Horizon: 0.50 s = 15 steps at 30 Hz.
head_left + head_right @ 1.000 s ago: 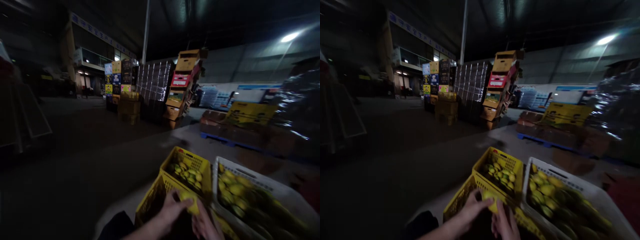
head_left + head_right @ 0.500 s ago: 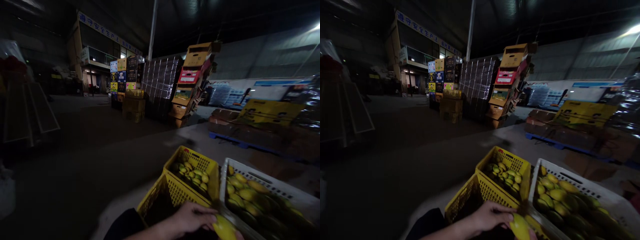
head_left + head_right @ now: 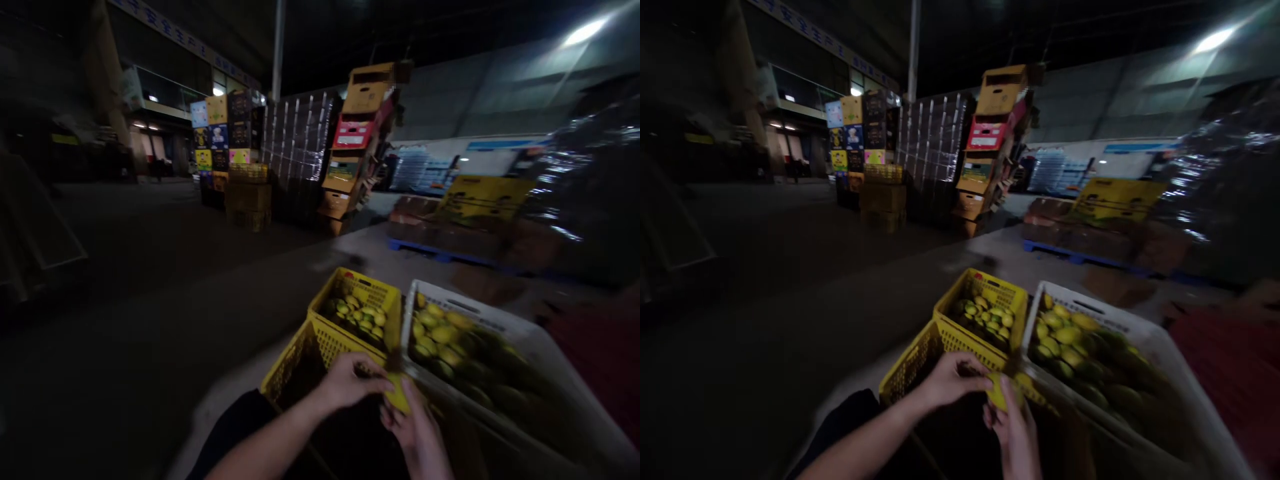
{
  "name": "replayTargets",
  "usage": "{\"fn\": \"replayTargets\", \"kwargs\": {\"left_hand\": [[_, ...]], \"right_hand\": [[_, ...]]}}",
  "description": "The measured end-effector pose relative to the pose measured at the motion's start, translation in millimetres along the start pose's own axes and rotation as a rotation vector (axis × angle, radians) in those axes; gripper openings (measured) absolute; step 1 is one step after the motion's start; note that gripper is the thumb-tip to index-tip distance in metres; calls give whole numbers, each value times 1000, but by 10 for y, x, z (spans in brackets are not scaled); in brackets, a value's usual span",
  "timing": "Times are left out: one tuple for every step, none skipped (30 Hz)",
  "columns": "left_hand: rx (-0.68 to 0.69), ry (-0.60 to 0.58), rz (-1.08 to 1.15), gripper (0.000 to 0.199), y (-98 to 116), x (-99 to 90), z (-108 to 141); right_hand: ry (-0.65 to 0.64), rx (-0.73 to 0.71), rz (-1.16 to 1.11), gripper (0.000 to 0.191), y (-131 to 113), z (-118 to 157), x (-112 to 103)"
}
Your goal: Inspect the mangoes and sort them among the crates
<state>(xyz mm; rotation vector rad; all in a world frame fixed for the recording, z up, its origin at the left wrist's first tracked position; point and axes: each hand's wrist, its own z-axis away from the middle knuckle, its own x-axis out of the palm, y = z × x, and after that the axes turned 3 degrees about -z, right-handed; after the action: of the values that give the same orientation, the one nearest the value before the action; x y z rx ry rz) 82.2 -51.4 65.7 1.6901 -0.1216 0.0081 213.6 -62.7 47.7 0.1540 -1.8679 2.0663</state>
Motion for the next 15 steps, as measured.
{"fn": "replayTargets", "kwargs": {"left_hand": [[15,15,8,42,35,-26,9],[31,36,20,40,69,-57,12],[48,65,36,38,100,-92,8],[52,84,60,39,126,-131,-4],[60,110,86,40,147,-171,-21],[58,113,100,41,161,-212,-39],[53,105,110,42,169,-249,-57],[42,93,114,43,172,-282,-72],[29,79,110,44,169,-307,-84],[20,70,103,45,163,-323,-92],[13,67,94,45,156,-331,-99],[9,68,84,46,148,-332,-105],[8,70,75,46,142,-327,-111],[6,70,70,47,140,-319,-117],[2,66,69,49,142,-311,-124]], "right_hand": [[29,13,-38,48,-48,20,75],[43,12,-71,49,-104,32,148],[29,-2,-98,48,-162,34,215],[-20,-16,-126,48,-217,28,272],[-61,-5,-149,48,-261,18,316],[-100,2,-173,48,-290,10,345],[-146,-4,-190,47,-299,7,360],[-179,7,-210,46,-287,13,362],[-196,18,-234,45,-259,26,356],[-201,31,-261,45,-219,45,344],[-192,47,-289,45,-176,66,329],[-176,60,-313,45,-136,84,315],[-161,69,-328,46,-105,98,304],[-151,68,-333,45,-86,105,297],[-148,61,-331,45,-78,107,295]]}}
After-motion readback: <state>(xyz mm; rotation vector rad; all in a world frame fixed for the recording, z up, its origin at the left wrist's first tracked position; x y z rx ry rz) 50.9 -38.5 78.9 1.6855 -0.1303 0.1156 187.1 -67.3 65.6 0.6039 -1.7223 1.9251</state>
